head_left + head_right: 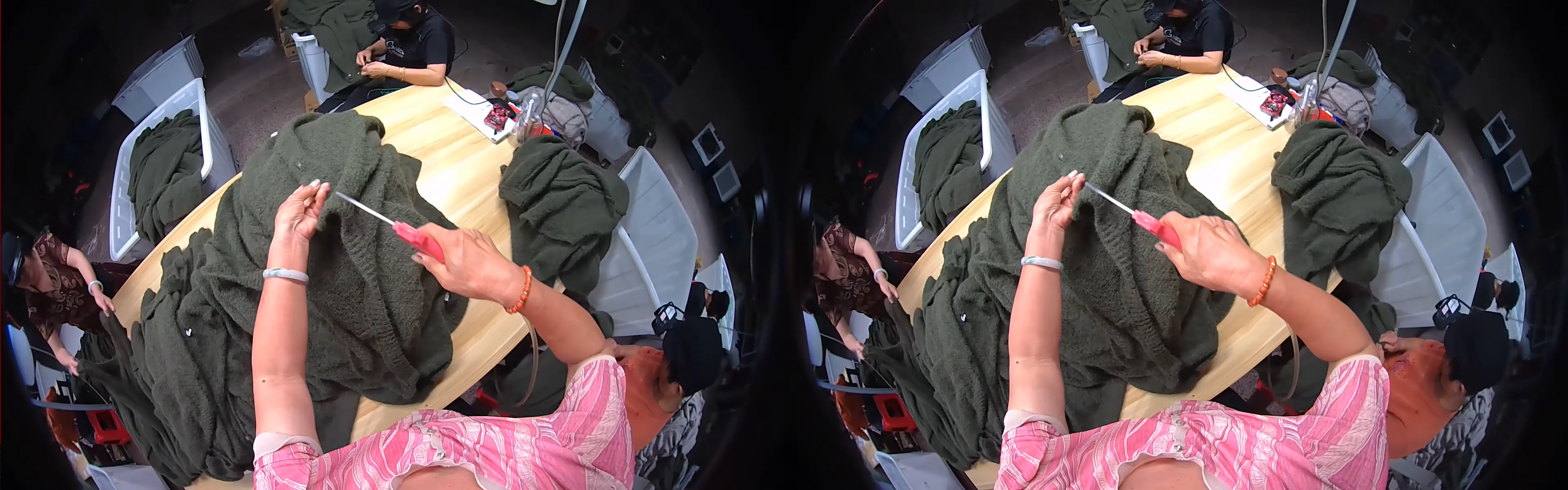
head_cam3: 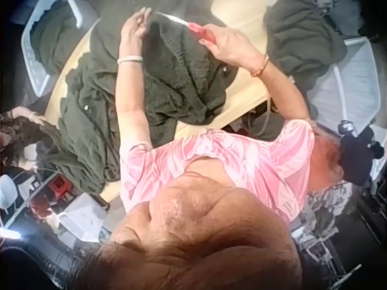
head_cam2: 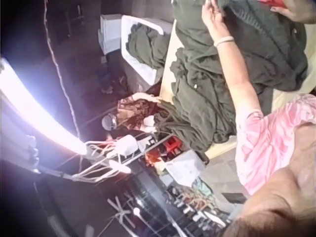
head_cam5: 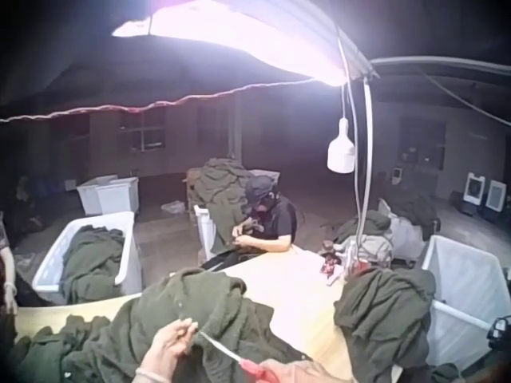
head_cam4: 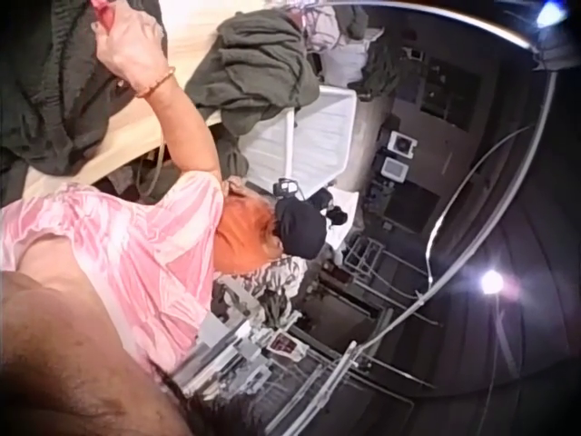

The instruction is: Trimming loose threads and inspecting finished green sweaters at a production table.

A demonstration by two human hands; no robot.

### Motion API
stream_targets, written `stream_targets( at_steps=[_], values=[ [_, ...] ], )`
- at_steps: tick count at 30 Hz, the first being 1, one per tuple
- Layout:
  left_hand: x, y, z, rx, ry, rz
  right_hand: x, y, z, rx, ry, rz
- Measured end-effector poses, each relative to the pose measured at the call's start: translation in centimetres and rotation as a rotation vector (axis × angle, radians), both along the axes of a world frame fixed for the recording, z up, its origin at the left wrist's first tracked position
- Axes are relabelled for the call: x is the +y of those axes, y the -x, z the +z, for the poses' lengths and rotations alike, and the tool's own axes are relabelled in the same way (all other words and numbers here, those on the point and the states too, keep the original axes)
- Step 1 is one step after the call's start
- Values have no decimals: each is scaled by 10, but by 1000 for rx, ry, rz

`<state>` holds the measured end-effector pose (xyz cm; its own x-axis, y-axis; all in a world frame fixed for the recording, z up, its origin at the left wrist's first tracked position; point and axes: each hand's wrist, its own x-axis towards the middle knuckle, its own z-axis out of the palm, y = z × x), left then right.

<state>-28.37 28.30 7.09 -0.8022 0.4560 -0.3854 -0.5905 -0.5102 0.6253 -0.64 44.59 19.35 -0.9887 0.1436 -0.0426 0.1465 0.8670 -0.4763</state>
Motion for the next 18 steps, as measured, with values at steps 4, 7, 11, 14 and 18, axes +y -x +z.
stream_targets(
  at_steps=[4, 7, 11, 14, 18],
  values=[
    [-2, 6, -17, 5, -91, 11, -2, 25, 1, 8, -95, 58],
    [-4, -2, -34, 33, -168, 70, -1, 37, -2, -91, -111, 63],
    [-11, -4, -54, 15, -27, 74, -2, 49, 0, -105, -191, 98],
    [-8, -11, -56, 14, -55, 137, -5, 65, 6, -114, -234, 141],
    [-12, -12, -57, 21, -147, 128, -9, 76, 7, -152, -270, 239]
  ],
)
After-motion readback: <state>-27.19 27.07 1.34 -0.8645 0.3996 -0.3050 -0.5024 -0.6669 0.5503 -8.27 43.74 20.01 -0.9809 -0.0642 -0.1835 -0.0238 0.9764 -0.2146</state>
